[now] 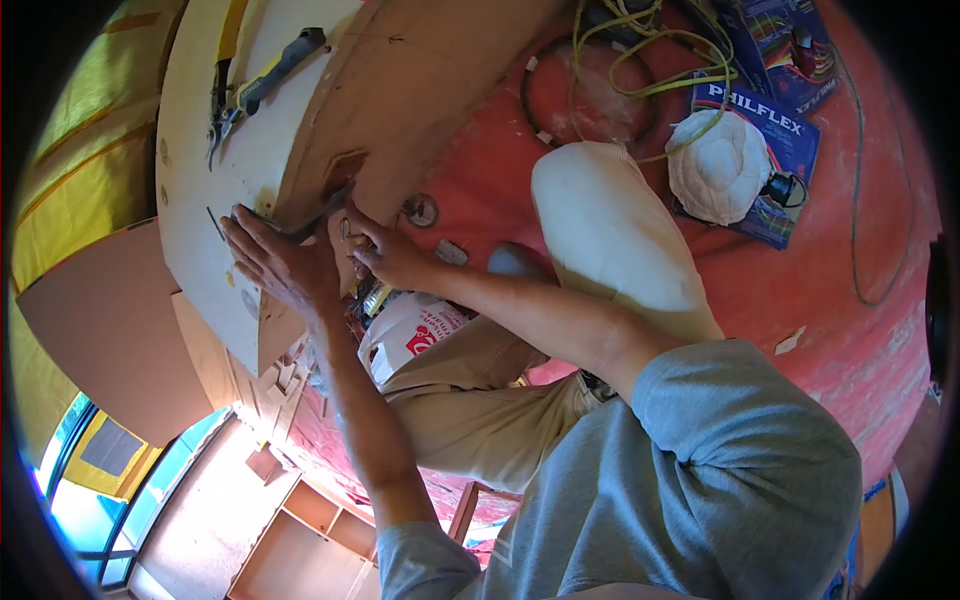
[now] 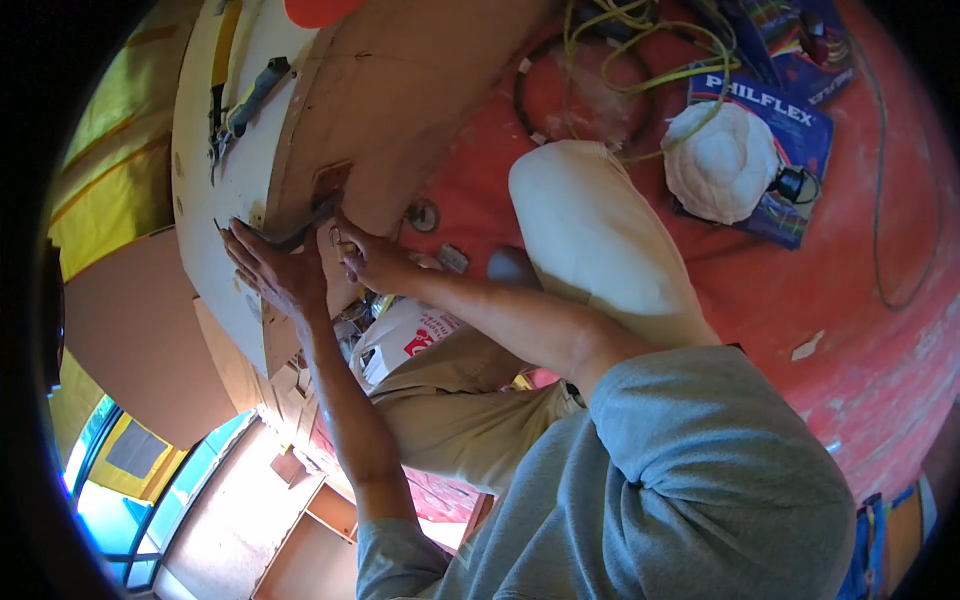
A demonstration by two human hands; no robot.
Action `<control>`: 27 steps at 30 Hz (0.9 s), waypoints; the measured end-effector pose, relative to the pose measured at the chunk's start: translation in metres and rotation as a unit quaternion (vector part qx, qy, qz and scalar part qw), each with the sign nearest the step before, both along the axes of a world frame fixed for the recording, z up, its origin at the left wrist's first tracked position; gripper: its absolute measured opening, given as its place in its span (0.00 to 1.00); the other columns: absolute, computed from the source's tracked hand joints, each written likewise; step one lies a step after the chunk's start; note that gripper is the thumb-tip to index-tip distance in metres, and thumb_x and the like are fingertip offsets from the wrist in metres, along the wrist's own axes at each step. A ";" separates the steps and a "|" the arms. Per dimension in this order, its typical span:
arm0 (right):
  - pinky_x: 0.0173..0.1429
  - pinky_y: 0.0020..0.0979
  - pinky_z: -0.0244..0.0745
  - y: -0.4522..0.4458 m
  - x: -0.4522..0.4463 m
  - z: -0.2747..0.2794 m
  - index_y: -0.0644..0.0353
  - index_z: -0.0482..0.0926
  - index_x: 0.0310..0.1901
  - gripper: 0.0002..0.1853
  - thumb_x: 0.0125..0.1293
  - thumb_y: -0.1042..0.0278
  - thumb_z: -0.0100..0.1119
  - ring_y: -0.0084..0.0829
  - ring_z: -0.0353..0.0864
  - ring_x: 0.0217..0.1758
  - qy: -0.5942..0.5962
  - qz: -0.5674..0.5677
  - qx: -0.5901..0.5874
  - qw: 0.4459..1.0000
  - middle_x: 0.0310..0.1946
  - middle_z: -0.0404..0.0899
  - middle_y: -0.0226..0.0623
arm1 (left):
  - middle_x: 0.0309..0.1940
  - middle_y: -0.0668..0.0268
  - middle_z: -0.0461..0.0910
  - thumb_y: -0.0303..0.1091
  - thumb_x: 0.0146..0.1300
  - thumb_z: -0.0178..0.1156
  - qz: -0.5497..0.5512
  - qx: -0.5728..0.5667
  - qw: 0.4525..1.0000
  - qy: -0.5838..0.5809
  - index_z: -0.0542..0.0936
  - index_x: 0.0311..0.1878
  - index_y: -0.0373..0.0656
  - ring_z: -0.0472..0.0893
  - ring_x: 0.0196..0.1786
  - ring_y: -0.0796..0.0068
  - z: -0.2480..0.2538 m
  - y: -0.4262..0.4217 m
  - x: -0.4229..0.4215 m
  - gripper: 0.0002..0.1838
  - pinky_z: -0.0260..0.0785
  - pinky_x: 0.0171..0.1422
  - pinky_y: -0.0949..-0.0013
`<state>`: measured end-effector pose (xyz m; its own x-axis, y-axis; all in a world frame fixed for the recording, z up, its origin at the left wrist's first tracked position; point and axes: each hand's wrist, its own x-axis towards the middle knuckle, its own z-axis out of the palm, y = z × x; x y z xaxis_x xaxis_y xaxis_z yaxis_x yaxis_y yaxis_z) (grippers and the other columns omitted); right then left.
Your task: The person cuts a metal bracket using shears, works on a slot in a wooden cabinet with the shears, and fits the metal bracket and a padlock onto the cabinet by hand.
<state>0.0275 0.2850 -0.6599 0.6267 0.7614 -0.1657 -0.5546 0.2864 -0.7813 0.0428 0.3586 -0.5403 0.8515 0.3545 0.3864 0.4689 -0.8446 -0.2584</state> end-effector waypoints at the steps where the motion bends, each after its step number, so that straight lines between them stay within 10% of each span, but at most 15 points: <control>1: 0.39 0.27 0.76 0.003 -0.001 -0.001 0.44 0.39 0.75 0.39 0.70 0.76 0.47 0.23 0.78 0.30 -0.006 -0.006 -0.003 1.000 0.40 0.78 0.38 | 0.71 0.46 0.54 0.48 0.41 0.76 -0.008 -0.004 1.000 -0.004 0.55 0.72 0.40 0.53 0.74 0.46 -0.001 0.000 0.002 0.56 0.48 0.72 0.39; 11: 0.32 0.32 0.76 -0.002 -0.002 -0.008 0.58 0.62 0.63 0.24 0.65 0.77 0.53 0.29 0.81 0.28 -0.014 -0.177 -0.066 0.982 0.37 0.81 0.44 | 0.69 0.43 0.56 0.44 0.42 0.76 -0.016 0.019 1.000 -0.002 0.57 0.70 0.39 0.57 0.71 0.44 0.002 -0.002 0.001 0.54 0.54 0.70 0.45; 27: 0.38 0.32 0.79 0.022 0.012 0.007 0.63 0.66 0.38 0.14 0.56 0.79 0.62 0.30 0.85 0.34 0.107 -0.223 -0.025 0.968 0.28 0.82 0.42 | 0.67 0.43 0.55 0.48 0.44 0.74 -0.054 0.065 0.996 -0.025 0.56 0.72 0.42 0.55 0.70 0.42 -0.007 -0.005 -0.013 0.54 0.52 0.66 0.40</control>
